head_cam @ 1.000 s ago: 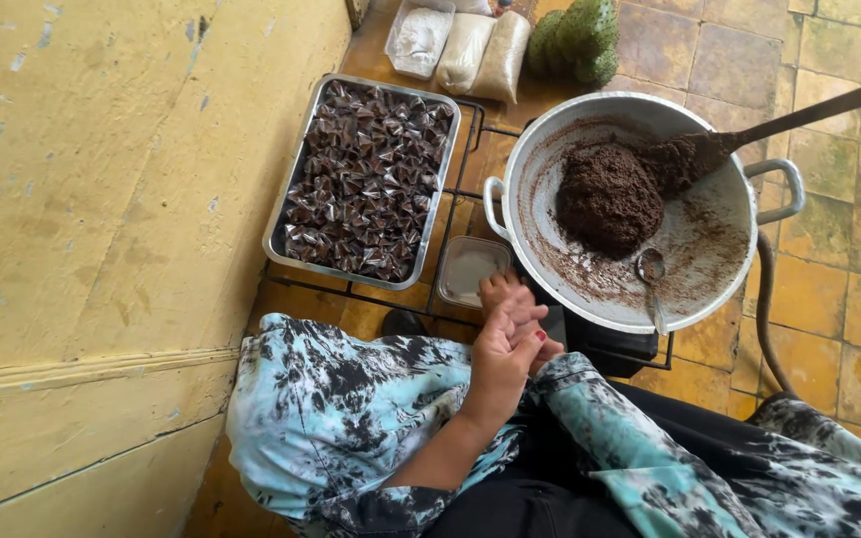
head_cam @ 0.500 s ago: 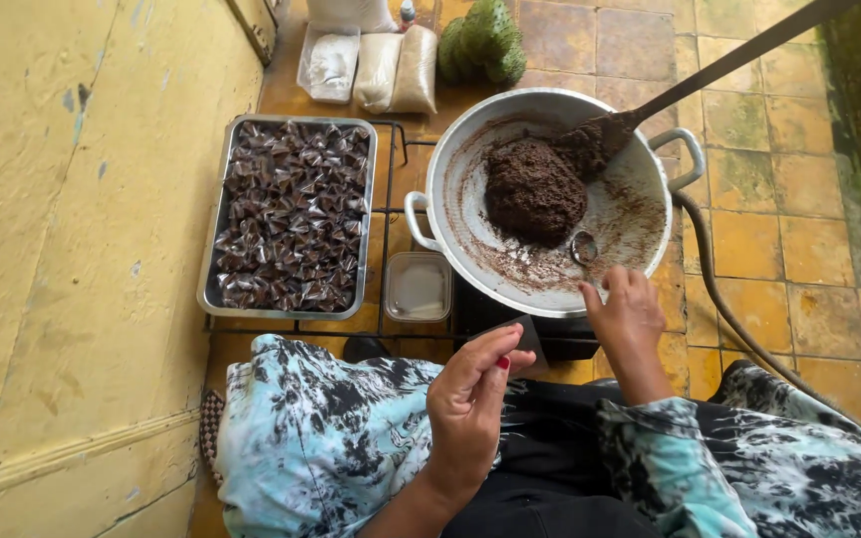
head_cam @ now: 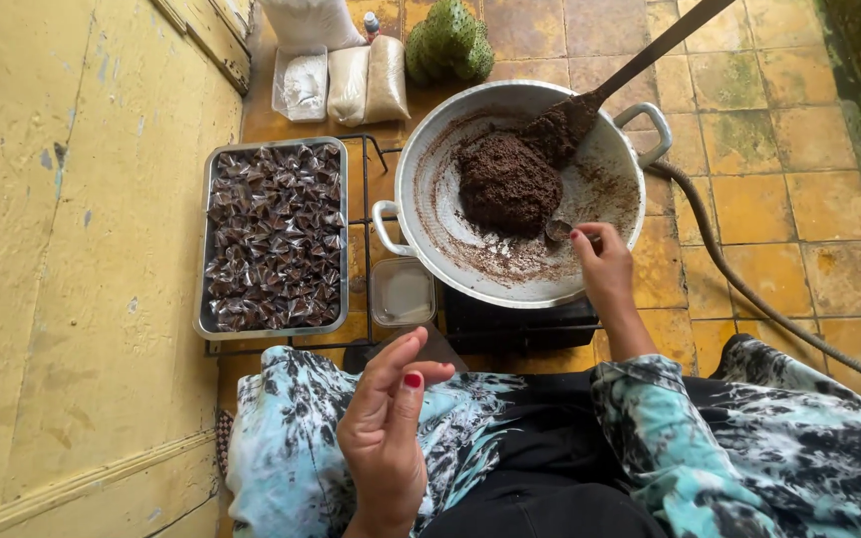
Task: Scooping a dark brown mixture onto plastic squares and wrapping them into small balls
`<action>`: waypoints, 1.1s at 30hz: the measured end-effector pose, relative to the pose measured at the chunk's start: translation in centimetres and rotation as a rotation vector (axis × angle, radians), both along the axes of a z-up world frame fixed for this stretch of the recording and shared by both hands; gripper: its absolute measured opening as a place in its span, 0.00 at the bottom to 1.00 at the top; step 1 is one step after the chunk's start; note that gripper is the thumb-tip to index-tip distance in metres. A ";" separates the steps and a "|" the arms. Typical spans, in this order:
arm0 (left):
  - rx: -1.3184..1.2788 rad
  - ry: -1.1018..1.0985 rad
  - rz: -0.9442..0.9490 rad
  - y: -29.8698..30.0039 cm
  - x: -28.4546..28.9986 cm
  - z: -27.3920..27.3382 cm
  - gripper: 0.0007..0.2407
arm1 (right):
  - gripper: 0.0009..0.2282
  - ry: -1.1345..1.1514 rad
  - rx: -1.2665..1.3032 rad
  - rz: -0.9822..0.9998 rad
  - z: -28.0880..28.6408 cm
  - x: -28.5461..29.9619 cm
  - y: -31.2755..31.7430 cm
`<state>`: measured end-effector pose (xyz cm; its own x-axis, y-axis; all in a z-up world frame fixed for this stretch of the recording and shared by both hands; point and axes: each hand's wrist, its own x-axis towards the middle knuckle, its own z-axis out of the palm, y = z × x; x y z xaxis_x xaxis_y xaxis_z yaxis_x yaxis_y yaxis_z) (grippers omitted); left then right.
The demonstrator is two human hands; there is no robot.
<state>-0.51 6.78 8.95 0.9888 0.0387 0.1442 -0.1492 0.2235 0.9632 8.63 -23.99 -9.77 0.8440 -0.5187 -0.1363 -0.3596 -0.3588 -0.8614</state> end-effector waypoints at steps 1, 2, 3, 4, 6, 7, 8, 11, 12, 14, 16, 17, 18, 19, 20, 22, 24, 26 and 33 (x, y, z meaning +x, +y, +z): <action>-0.001 0.002 0.003 0.0 0.0 -0.1 0.12 | 0.07 0.002 -0.001 0.003 -1.7 0.5 -0.3; 0.039 0.006 -0.012 0.1 0.0 -0.2 0.12 | 0.06 -0.011 -0.158 0.024 -3.4 1.1 -0.6; 0.079 0.010 -0.026 0.2 0.0 -0.3 0.13 | 0.07 -0.024 -0.315 0.045 -5.2 1.7 -0.8; 0.078 0.010 -0.019 0.3 0.2 -0.8 0.13 | 0.07 -0.025 -0.315 0.052 -5.1 1.1 -0.5; 0.042 0.127 -0.005 0.6 0.9 -1.8 0.14 | 0.05 -0.284 -0.754 0.046 -5.1 -0.1 0.0; 0.040 0.129 -0.005 0.7 1.3 -2.6 0.14 | 0.05 -0.283 -0.755 0.047 -4.4 -0.4 0.8; -0.050 0.223 0.008 0.8 1.6 -3.4 0.14 | 0.07 -0.390 -0.772 0.137 -3.6 -0.8 1.6; -0.175 0.368 -0.020 0.5 2.1 -4.7 0.15 | 0.11 -0.498 -0.866 0.302 -3.1 -0.8 3.6; -0.203 0.413 -0.056 0.3 2.2 -5.0 0.15 | 0.12 -0.505 -0.938 0.375 -3.2 -0.5 4.2; -0.195 0.414 -0.079 -0.2 1.9 -4.8 0.15 | 0.12 -0.522 -0.992 0.402 -2.7 0.0 5.2; -0.185 0.414 -0.100 -0.4 1.8 -4.5 0.16 | 0.11 -0.541 -1.044 0.428 -2.5 0.4 6.0; -0.171 0.427 -0.136 -0.5 1.8 -4.3 0.16 | 0.11 -0.527 -1.067 0.442 -2.5 0.7 6.2; -0.156 0.439 -0.173 -0.5 1.8 -4.1 0.17 | 0.11 -0.514 -1.091 0.455 -2.4 1.1 6.4; -0.163 0.437 -0.164 -0.6 1.9 -3.9 0.17 | 0.11 -0.520 -1.093 0.465 -2.4 1.2 6.4; -0.153 0.440 -0.188 -0.5 1.9 -3.8 0.17 | 0.10 -0.502 -1.110 0.476 -2.4 1.4 6.5; -0.146 0.444 -0.205 -0.7 2.0 -3.9 0.18 | 0.10 -0.487 -1.125 0.493 -2.5 1.7 6.5; -0.160 0.411 -0.214 -0.9 2.0 -4.3 0.18 | 0.09 -0.471 -1.167 0.495 -2.9 1.8 6.4; -0.167 0.422 -0.219 -1.0 2.1 -4.5 0.18 | 0.08 -0.470 -1.152 0.501 -2.7 1.8 6.4; -0.141 0.423 -0.226 -1.5 2.5 -4.9 0.18 | 0.08 -0.452 -1.114 0.475 -4.3 1.8 5.4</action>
